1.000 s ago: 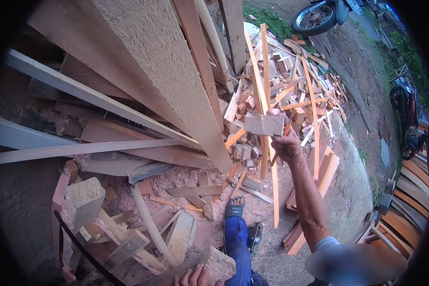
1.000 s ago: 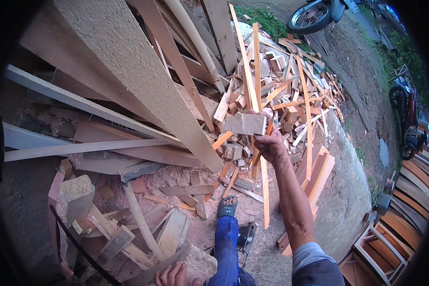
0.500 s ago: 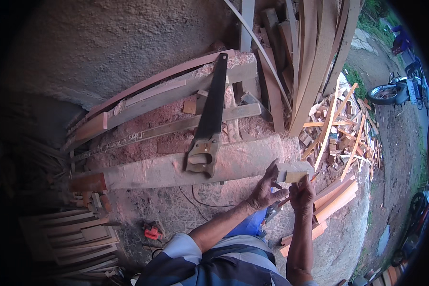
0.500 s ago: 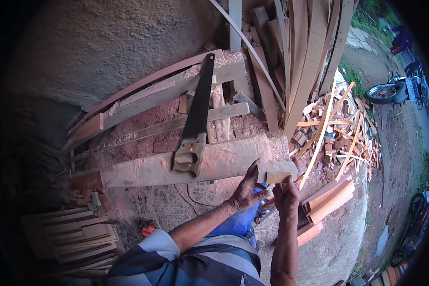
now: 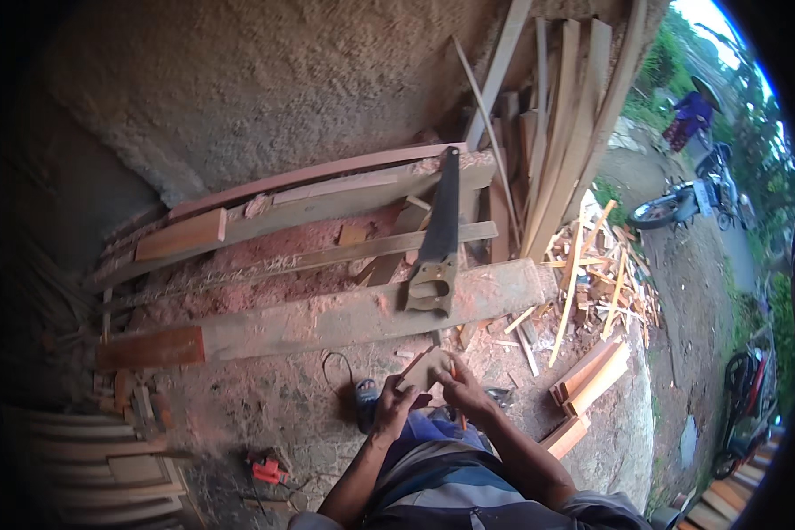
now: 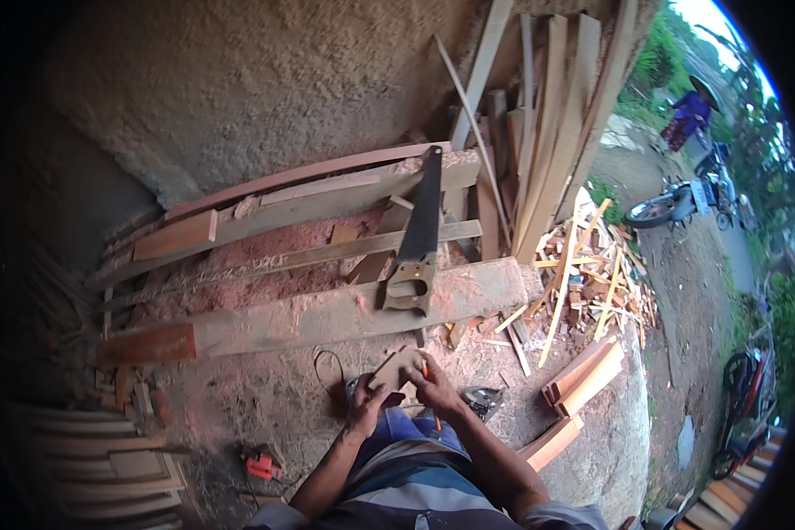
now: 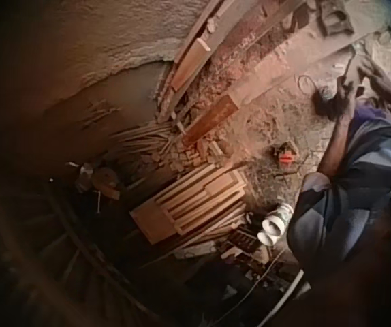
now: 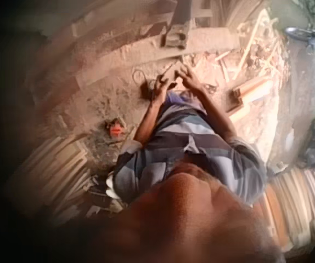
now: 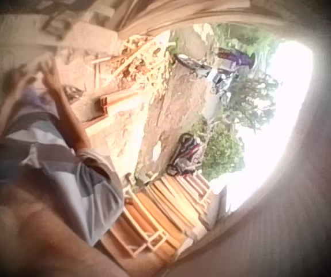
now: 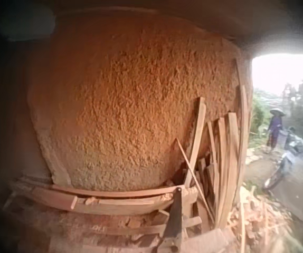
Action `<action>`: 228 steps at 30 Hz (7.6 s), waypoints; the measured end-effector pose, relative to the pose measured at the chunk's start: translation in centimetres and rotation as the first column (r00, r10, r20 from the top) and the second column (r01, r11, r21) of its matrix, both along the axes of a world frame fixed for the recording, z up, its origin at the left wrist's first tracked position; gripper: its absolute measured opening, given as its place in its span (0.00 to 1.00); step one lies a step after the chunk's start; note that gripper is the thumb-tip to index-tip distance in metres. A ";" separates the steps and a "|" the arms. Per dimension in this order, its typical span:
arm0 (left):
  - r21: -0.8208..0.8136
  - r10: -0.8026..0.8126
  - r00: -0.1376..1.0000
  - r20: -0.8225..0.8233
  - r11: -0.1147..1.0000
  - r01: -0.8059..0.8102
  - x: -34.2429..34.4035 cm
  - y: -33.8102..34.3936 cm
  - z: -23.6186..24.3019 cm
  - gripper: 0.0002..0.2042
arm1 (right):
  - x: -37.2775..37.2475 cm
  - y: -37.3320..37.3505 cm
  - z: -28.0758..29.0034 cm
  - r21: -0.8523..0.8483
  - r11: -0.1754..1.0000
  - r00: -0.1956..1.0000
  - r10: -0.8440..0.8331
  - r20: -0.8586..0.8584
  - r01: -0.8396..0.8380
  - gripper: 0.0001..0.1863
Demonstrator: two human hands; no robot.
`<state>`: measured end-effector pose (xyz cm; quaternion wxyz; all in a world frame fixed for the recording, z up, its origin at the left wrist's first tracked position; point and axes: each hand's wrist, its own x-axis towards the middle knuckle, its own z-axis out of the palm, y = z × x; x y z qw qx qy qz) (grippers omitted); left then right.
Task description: The person uses a circular saw to cut a long wooden plank on a workbench. They position the plank, guide the saw along the cut line, and remove the cut piece. The workspace is cluttered with wood scraps and tools.
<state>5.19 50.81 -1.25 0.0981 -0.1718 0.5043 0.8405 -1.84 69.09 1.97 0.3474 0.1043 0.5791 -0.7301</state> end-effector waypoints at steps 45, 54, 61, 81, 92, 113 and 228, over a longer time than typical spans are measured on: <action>0.150 0.681 0.567 0.464 0.570 -0.807 7.0 -63.0 -10.4 0.43 | -2.9 -59.3 -10.5 0.434 0.871 0.901 0.359 -0.244 -0.230 0.37; 0.020 0.743 0.551 0.381 0.589 -0.808 6.2 -62.6 -9.7 0.35 | -1.8 -59.3 -10.3 0.242 0.945 0.904 0.292 -0.312 -0.221 0.40; 0.046 0.730 0.589 0.347 0.614 -0.788 6.3 -63.1 -5.0 0.32 | -2.1 -62.9 -8.4 0.369 0.836 0.857 0.489 -0.164 -0.407 0.35; 0.177 0.668 0.597 0.445 0.588 -0.789 6.8 -62.4 -5.8 0.37 | -1.8 -66.5 -11.8 0.493 0.746 0.684 0.641 -0.349 -0.448 0.46; 0.195 0.730 0.530 0.431 0.498 -0.845 6.6 -61.9 -6.9 0.39 | -2.6 -65.9 -10.5 0.443 0.749 0.663 0.653 -0.367 -0.492 0.44; 0.157 0.762 0.502 0.410 0.483 -0.862 5.7 -60.8 -6.7 0.38 | -3.8 -66.5 -8.1 0.375 0.766 0.772 0.612 -0.174 -0.523 0.37; -0.281 -0.540 -0.544 0.642 -0.826 0.489 0.0 -36.9 -12.5 0.26 | 45.8 -74.8 -27.9 0.847 0.004 -0.285 -0.941 0.184 0.531 0.13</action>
